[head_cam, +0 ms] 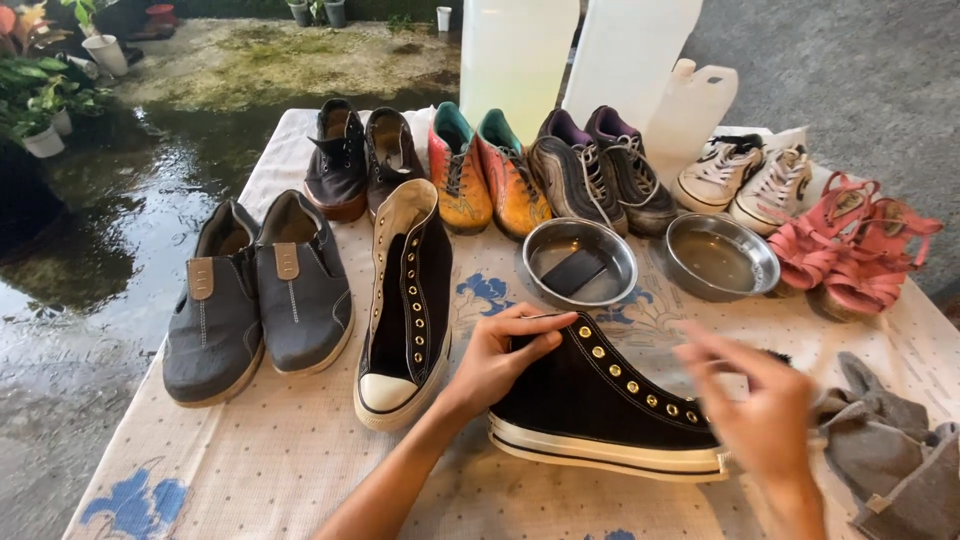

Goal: The person scrubs a black high-top sneaker with a red brush, then wipes it with a gray cloth. They repeat the scrubbing and wiping process on the shoe while other shoes and cleaning supplies are arranged on the table.

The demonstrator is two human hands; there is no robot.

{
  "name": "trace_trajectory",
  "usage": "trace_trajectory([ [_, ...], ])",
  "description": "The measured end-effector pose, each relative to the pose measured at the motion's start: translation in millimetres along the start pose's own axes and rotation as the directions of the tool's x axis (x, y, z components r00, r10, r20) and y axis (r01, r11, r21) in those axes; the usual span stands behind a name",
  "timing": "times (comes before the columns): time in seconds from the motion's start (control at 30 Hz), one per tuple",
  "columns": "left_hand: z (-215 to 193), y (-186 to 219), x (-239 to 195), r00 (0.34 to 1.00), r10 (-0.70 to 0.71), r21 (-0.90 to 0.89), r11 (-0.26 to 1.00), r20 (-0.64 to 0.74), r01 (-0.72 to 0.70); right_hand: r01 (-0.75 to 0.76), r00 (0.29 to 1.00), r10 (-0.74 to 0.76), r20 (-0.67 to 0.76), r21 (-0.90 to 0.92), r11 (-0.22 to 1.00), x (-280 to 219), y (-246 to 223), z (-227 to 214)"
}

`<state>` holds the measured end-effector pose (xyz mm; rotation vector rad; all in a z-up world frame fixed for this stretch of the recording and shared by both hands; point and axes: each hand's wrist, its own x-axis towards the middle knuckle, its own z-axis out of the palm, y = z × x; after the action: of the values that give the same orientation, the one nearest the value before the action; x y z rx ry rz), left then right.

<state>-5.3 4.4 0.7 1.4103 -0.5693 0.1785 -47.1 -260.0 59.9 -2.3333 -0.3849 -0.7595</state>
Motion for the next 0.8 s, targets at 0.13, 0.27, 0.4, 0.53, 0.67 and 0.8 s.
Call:
trace_trajectory([
  [0.13,-1,2,3,0.998,-0.063,-0.064,0.996,0.018,0.064,-0.331,0.938,0.304,-0.166,-0.17,0.928,-25,54,-26],
  [0.27,4,17,7,0.995,-0.099,-0.135,0.986,0.01,0.099,-0.45,0.876,0.468,-0.113,-0.54,0.712,-54,130,-29],
  [0.4,5,22,5,0.985,-0.174,-0.194,0.966,-0.002,0.171,-0.38,0.904,0.424,-0.059,-0.57,0.729,-76,179,-16],
  [0.53,9,22,2,0.982,-0.186,-0.237,0.954,0.016,0.185,-0.405,0.878,0.478,-0.028,-0.578,0.709,-60,139,-22],
  [0.67,15,19,0,0.974,-0.22,-0.376,0.899,0.052,0.223,-0.5,0.858,0.488,-0.162,-0.485,0.717,-49,124,-30],
  [0.8,12,3,0,0.961,-0.276,-0.48,0.84,0.024,0.253,-0.408,0.868,0.391,-0.306,0.009,0.913,-19,81,-47],
])
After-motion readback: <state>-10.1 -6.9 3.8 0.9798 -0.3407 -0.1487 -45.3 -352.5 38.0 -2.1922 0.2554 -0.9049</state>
